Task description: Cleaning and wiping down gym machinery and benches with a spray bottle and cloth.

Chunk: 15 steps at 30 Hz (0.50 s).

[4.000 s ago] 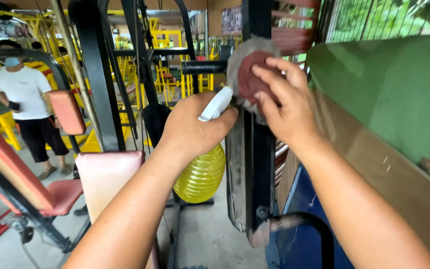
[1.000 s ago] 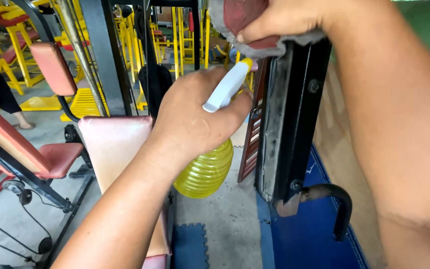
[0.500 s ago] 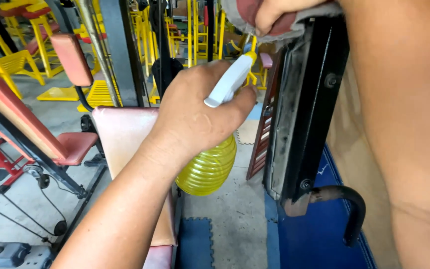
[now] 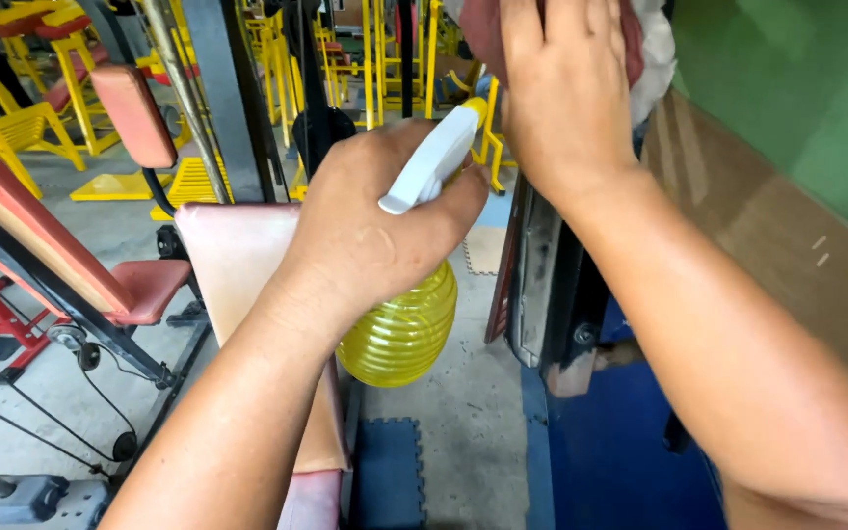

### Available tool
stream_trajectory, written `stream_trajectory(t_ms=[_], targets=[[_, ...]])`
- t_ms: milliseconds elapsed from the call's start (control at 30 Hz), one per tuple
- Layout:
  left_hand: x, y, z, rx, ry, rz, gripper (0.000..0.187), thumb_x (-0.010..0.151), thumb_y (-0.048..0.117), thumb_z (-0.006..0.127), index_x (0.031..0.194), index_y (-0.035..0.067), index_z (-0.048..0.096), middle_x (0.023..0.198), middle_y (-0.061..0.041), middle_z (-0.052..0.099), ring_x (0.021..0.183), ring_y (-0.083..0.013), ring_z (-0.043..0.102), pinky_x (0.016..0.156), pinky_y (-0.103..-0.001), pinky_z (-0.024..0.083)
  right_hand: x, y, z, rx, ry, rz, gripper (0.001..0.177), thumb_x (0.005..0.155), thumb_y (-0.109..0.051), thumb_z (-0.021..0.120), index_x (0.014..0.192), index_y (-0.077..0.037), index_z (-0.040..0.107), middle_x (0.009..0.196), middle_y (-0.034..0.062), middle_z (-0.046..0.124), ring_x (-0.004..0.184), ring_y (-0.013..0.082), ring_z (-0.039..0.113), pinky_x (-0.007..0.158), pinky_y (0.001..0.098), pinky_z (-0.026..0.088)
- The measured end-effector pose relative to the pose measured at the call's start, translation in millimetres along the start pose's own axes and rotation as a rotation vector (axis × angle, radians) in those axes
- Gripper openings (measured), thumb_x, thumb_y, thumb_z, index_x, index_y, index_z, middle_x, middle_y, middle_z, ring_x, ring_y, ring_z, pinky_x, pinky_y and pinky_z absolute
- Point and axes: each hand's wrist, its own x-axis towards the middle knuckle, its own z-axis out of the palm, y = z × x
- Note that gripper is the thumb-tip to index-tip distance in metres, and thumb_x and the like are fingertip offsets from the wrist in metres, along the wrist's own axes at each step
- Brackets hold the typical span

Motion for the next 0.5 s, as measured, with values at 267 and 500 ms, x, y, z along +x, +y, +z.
stream_trajectory(t_ms=[267, 500], targets=[[-11.3, 19.8, 22.4, 0.013, -0.088, 0.007, 0.03, 0.084, 0.04, 0.067, 0.096, 0.014, 0.075, 0.085, -0.012, 0.077, 0.083, -0.0334, 0.075, 0.073, -0.042, 0.059, -54.8, -1.7, -105.4, 0.22, -0.339, 0.006, 0.048, 0.074, 0.007, 0.067, 0.121, 0.001, 0.07, 0.13, 0.0191, 0.063, 0.124, 0.0401, 0.058, 0.104, 0.0481, 0.05], [-48.4, 27.5, 72.6, 0.042, -0.367, -0.033, 0.036, 0.082, 0.045, 0.066, 0.087, 0.01, 0.07, 0.081, -0.015, 0.073, 0.083, -0.0373, 0.072, 0.074, -0.049, 0.056, -209.6, 76.6, -124.0, 0.185, -0.108, 0.342, 0.043, 0.099, 0.004, 0.064, 0.141, -0.002, 0.06, 0.14, 0.0107, 0.058, 0.132, 0.0235, 0.059, 0.116, 0.0318, 0.05]])
